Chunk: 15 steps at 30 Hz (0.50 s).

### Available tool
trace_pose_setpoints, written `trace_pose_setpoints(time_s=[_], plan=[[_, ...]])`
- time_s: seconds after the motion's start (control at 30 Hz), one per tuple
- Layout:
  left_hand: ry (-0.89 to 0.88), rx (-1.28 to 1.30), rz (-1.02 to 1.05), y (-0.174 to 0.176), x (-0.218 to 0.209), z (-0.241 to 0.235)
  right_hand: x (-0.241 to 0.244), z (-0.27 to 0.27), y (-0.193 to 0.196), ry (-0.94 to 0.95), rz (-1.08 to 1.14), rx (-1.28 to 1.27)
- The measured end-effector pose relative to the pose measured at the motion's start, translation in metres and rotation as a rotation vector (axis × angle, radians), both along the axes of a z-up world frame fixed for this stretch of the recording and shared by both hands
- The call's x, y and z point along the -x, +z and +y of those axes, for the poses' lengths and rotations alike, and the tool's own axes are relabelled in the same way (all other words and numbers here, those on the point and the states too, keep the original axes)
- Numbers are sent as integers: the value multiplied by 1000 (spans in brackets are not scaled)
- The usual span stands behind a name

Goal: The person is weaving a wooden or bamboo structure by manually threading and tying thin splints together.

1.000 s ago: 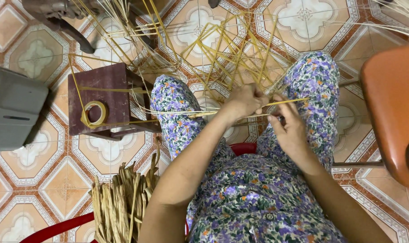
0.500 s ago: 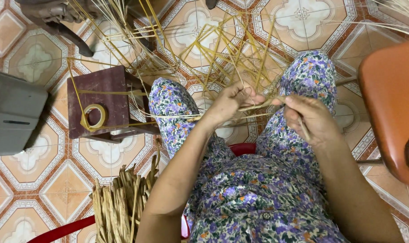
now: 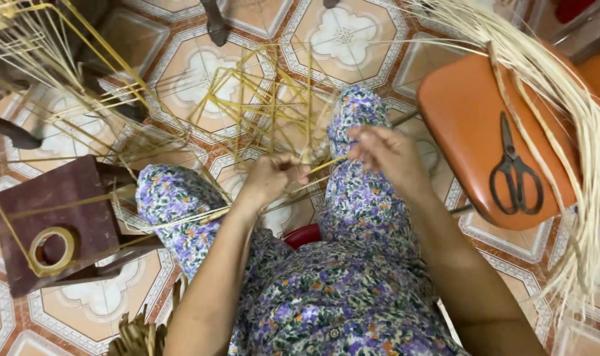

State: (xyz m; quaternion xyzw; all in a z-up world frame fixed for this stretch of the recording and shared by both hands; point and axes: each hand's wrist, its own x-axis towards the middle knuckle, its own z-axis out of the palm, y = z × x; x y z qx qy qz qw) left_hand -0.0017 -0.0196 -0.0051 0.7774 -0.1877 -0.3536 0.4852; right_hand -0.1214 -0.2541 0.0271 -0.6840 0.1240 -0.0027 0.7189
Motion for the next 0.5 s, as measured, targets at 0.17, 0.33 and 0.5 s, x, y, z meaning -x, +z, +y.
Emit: trace_pose_setpoints(time_s=[0.17, 0.33, 0.5], plan=[[132, -122, 14, 4, 6, -5, 45, -146, -6, -840, -50, 493], [122, -51, 14, -18, -2, -5, 92, -367, -97, -1110, -102, 859], [121, -64, -18, -25, -8, -7, 87, -385, -84, -1139, 367, 1066]])
